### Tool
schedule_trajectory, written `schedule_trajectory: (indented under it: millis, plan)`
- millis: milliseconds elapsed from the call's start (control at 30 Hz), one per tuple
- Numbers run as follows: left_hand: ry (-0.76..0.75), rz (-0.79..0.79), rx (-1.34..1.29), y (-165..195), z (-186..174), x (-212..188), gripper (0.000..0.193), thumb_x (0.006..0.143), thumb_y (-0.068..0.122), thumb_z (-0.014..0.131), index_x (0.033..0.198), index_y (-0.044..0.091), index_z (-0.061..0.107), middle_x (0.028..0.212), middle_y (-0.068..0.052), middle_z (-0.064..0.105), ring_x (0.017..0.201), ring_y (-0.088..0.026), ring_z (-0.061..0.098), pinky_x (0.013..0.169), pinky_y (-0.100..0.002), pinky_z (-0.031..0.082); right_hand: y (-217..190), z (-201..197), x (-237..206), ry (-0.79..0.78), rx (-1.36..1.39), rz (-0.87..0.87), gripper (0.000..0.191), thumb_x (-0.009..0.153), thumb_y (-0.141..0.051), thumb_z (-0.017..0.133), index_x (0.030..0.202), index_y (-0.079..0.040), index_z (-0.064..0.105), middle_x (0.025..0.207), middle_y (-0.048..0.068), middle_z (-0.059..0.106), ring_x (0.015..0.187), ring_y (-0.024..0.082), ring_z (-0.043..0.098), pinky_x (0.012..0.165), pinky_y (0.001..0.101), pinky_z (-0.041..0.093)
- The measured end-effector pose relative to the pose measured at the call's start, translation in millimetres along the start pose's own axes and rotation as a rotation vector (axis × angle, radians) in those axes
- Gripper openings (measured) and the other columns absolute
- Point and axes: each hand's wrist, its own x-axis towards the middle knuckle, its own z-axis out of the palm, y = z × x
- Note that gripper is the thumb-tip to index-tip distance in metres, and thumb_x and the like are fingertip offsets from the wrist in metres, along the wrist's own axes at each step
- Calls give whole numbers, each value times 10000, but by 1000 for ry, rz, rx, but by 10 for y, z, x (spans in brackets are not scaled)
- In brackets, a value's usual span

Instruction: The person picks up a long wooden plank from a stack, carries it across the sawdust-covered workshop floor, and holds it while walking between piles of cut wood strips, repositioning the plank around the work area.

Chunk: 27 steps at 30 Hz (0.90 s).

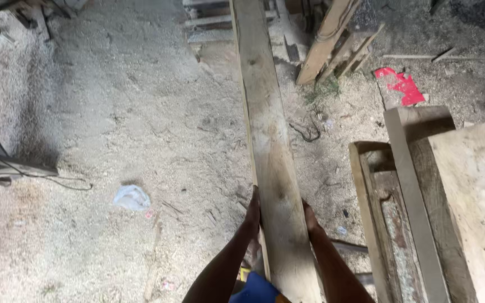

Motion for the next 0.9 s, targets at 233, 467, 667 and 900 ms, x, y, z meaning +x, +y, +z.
schedule_trajectory:
  millis: [233,467,667,900]
  plan:
    - [-89,-247,-396,-1021,7,-853,874,983,676,467,1588,62,323,1155,-135,574,982,-265,551,809,-399,472,85,-106,-242,-16,-16,12,748,1013,-593,336,1476,-31,504,1337,243,638,1160,399,630,979,551,537]
    - [281,229,-64,-1046,307,-1001,886,926,517,589,1611,123,188,1647,-59,275,1495,-214,306,1181,-353,308,652,-234,-870,-10,-14,70,741,1019,-585,336,1474,-26,507,1331,243,640,1153,398,633,973,548,541]
    - [87,40,-151,-888,384,-986,815,960,644,495,1458,-1,504,1385,-204,583,1259,-304,597,1031,-444,492,1138,-361,-1399,-25,22,97,734,1025,-578,337,1472,-21,510,1326,243,642,1146,398,635,968,545,545]
    - [-388,-103,-406,-1077,294,-1489,786,997,645,364,1503,45,411,1437,-178,575,1300,-314,588,1103,-456,481,1111,-358,-1376,-121,177,0,727,1031,-569,338,1469,-16,513,1320,242,645,1138,397,639,962,542,549]
